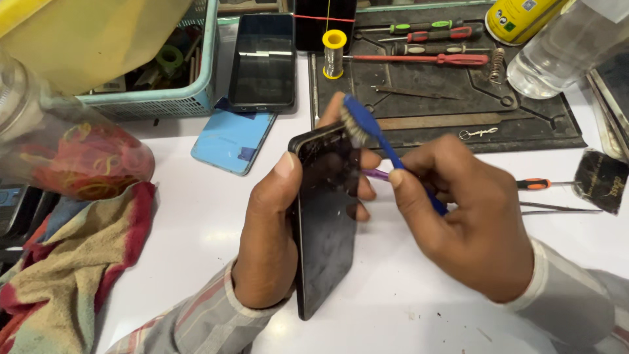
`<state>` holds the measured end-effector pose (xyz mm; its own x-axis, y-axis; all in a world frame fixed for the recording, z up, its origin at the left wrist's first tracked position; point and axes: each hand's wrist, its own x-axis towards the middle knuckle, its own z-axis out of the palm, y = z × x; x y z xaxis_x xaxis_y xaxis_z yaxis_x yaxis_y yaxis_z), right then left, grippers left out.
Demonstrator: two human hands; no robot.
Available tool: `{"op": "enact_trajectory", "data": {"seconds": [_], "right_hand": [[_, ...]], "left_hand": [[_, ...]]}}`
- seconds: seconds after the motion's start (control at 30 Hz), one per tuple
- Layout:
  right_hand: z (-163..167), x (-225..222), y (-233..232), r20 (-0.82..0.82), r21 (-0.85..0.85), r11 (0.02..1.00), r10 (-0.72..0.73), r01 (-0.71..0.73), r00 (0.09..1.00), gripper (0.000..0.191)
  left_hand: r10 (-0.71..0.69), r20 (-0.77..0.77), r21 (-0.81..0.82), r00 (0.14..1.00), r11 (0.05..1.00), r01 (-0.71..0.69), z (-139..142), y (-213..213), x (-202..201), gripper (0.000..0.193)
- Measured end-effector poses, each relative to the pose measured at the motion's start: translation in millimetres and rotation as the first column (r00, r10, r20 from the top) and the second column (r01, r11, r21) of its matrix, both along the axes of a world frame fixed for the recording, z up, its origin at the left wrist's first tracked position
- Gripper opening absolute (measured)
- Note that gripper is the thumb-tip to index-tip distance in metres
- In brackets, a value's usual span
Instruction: The person reassembles a black smartphone by snapping the back cover onto the chassis, inserts a SIM card, and brushes the screen and edges with a toothbrush. Then the person picks up a red phone, removes its back cover, and uses a purple screwdriver to unscrew screws from the back panel.
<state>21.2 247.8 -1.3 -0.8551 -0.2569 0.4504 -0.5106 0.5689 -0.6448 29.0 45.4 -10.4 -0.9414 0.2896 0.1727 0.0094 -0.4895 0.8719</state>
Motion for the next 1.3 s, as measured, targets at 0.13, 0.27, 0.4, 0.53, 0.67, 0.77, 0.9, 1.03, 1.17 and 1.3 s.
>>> {"op": "enact_trajectory", "data": {"seconds": [0.13, 0.27, 0.4, 0.53, 0.67, 0.77, 0.9, 1.03, 1.17, 1.3], "right_hand": [[6.2, 9.6, -5.4, -0.031, -0.042, 0.994, 0.097, -0.099, 0.995, 0.015], [10.4, 7.1, -5.3, 0.06, -0.15, 0.982, 0.124, -0.114, 0.99, 0.014], [11.5, 8.9, -0.4, -0.029, 0.001, 0.989, 0.148, -0.148, 0.989, 0.015], [8.5, 10.4, 1.5, -0.087, -0.094, 0.966, 0.234, -0.242, 0.968, 0.015], [9.6, 7.1, 6.0, -0.014, -0.008, 0.987, 0.159, -0.159, 0.987, 0.013], [10.7, 8.6, 5.0, -0.121, -0.026, 0.969, 0.241, -0.246, 0.963, 0.014], [10.5, 4.0, 3.9, 0.054, -0.023, 0.999, 0.03, -0.029, 0.998, 0.014], [7.0, 7.4, 10.8, -0.127, 0.029, 0.971, 0.238, -0.236, 0.963, 0.013], [0.2, 3.3, 15.2, -0.09, 0.019, 0.988, 0.156, -0.155, 0.984, 0.012], [0.9, 5.9, 16.5, -0.208, -0.028, 0.943, 0.318, -0.33, 0.925, 0.018]], "left_hand": [[-0.032, -0.103, -0.104, 0.994, 0.994, 0.021, 6.7, -1.3, 3.2, 0.106], [-0.039, -0.122, -0.151, 0.992, 0.988, 0.02, 11.5, -2.3, 4.3, 0.111], [-0.02, -0.1, -0.136, 0.995, 0.991, 0.006, 12.8, -3.7, 1.3, 0.108], [-0.047, -0.107, -0.051, 0.993, 0.998, 0.041, 15.2, -9.7, 1.4, 0.105], [-0.063, -0.108, -0.04, 0.992, 0.997, 0.06, 17.3, -11.0, 0.5, 0.105], [-0.054, -0.116, -0.031, 0.992, 0.998, 0.051, 18.7, -11.3, -1.5, 0.106], [-0.053, -0.045, -0.02, 0.998, 0.998, 0.053, 20.4, -12.6, -2.0, 0.109], [-0.066, -0.088, 0.0, 0.994, 0.998, 0.066, 21.5, -13.6, -4.4, 0.11], [-0.067, -0.054, 0.004, 0.996, 0.998, 0.068, 23.9, -15.8, -2.7, 0.111], [-0.085, -0.058, -0.033, 0.995, 0.996, 0.083, 26.0, -15.4, -0.6, 0.112]]}}
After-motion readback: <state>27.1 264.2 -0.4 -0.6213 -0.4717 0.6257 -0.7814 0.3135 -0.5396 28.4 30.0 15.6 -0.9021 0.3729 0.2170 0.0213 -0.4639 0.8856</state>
